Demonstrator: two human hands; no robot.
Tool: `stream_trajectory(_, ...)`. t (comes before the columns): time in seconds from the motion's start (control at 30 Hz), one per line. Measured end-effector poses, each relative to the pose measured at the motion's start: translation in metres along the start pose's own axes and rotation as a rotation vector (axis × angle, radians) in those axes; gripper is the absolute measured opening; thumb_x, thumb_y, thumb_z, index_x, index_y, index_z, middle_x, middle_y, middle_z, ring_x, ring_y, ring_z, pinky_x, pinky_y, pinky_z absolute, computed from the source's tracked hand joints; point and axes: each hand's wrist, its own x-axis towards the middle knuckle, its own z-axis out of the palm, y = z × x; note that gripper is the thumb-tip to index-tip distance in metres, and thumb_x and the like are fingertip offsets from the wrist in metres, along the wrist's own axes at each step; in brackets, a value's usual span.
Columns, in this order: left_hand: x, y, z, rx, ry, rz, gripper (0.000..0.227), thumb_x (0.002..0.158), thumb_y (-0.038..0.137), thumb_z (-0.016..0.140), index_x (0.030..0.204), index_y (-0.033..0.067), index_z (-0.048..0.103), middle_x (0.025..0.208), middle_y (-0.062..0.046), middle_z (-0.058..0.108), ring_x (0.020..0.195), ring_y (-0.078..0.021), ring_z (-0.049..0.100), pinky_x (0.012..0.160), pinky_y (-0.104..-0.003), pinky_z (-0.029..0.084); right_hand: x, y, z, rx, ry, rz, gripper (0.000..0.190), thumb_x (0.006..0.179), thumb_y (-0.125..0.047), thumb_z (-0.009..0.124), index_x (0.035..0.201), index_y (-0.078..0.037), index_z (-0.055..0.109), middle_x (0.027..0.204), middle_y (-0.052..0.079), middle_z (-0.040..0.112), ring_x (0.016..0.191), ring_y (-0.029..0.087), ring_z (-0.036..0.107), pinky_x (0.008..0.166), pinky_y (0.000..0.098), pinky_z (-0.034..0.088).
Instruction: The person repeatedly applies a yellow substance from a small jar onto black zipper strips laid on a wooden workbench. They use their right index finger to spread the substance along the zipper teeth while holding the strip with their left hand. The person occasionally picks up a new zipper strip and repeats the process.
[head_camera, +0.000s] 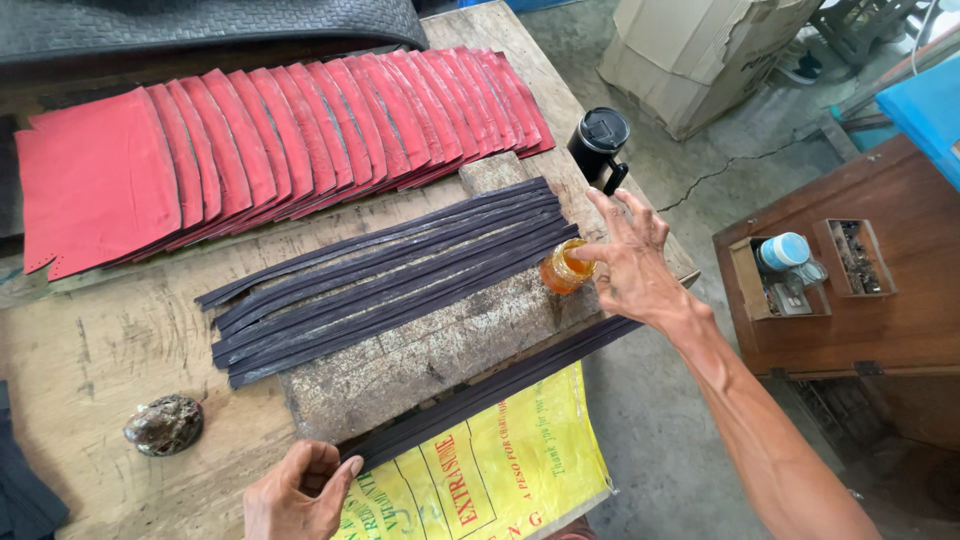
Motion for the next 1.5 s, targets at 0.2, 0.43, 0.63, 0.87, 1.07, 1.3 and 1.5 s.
stream_trajectory(0.2, 0.0, 0.001, -0.002, -0.023, -0.033, -0.034, 0.024, 0.076, 0.024, 0.089, 0.077, 0.0059, 0.074, 0.061, -0.007, 0.077, 0.059, -0.0141, 0.078, 0.059, -0.03, 0.063, -0.012, 0.0, -0.003, 0.227, 0.139, 0.089, 0.052, 0.062, 0.009, 0.061, 0.097, -0.022, 0.083, 0.158, 0.006, 0.047, 0.148, 0.033, 0.03, 0.122, 0.0548, 0.02)
stream_trajectory(0.43, 0.0, 0.001, -0.007, -0.067, -0.075, -0.077, 0.02, 0.078, 0.022, 0.086, 0.083, 0.0048, 0.076, 0.064, -0.008, 0.077, 0.061, -0.0148, 0.078, 0.061, -0.03, 0.061, -0.032, -0.018, -0.018, 0.169, 0.114, 0.057, 0.049, 0.066, 0.009, 0.06, 0.105, -0.015, 0.078, 0.145, 0.008, 0.054, 0.141, 0.031, 0.038, 0.118, 0.0484, 0.026)
stream_trajectory(0.63, -0.001, -0.001, -0.004, -0.113, -0.032, -0.079, 0.02, 0.078, 0.02, 0.087, 0.083, 0.0034, 0.076, 0.067, -0.008, 0.074, 0.062, -0.0138, 0.077, 0.062, -0.029, 0.061, -0.058, -0.023, -0.066, 0.541, 0.379, -0.014, 0.036, 0.082, 0.015, 0.056, 0.087, -0.014, 0.077, 0.133, 0.006, 0.068, 0.131, 0.025, 0.055, 0.113, 0.0414, 0.044)
stream_trajectory(0.87, 0.001, -0.004, 0.002, -0.004, 0.006, -0.124, 0.022, 0.076, 0.021, 0.09, 0.085, 0.0041, 0.078, 0.067, -0.009, 0.077, 0.062, -0.0145, 0.077, 0.064, -0.029, 0.062, -0.125, 0.037, 0.0, 0.992, 0.851, 0.584, 0.033, 0.088, 0.015, 0.059, 0.1, -0.009, 0.078, 0.111, 0.004, 0.069, 0.097, 0.013, 0.062, 0.09, 0.0279, 0.054)
stream_trajectory(1.07, -0.001, -0.011, 0.004, -0.042, 0.023, -0.098, 0.021, 0.074, 0.018, 0.088, 0.085, 0.003, 0.078, 0.068, -0.01, 0.075, 0.062, -0.0151, 0.077, 0.064, -0.029, 0.062, -0.186, 0.059, 0.111, 0.899, 0.347, 0.74, 0.087, 0.073, 0.01, 0.064, 0.149, -0.029, 0.054, 0.108, 0.003, 0.044, 0.103, 0.015, 0.047, 0.096, 0.031, 0.047)
stream_trajectory(1.3, 0.001, -0.012, 0.005, -0.002, 0.019, -0.112, 0.022, 0.074, 0.02, 0.09, 0.085, 0.0036, 0.078, 0.067, -0.009, 0.078, 0.062, -0.0149, 0.077, 0.064, -0.029, 0.062, -0.192, 0.065, 0.124, 0.896, 0.231, 0.831, 0.096, 0.07, 0.009, 0.064, 0.154, -0.034, 0.047, 0.108, 0.003, 0.044, 0.102, 0.017, 0.048, 0.094, 0.0317, 0.047)
stream_trajectory(1.5, 0.002, -0.01, 0.005, 0.002, 0.021, -0.106, 0.023, 0.075, 0.022, 0.09, 0.085, 0.0045, 0.078, 0.067, -0.01, 0.078, 0.062, -0.015, 0.077, 0.065, -0.029, 0.063, -0.184, 0.06, 0.115, 0.997, 0.227, 0.788, 0.096, 0.07, 0.009, 0.062, 0.155, -0.031, 0.045, 0.109, 0.002, 0.047, 0.102, 0.017, 0.048, 0.094, 0.0327, 0.048)
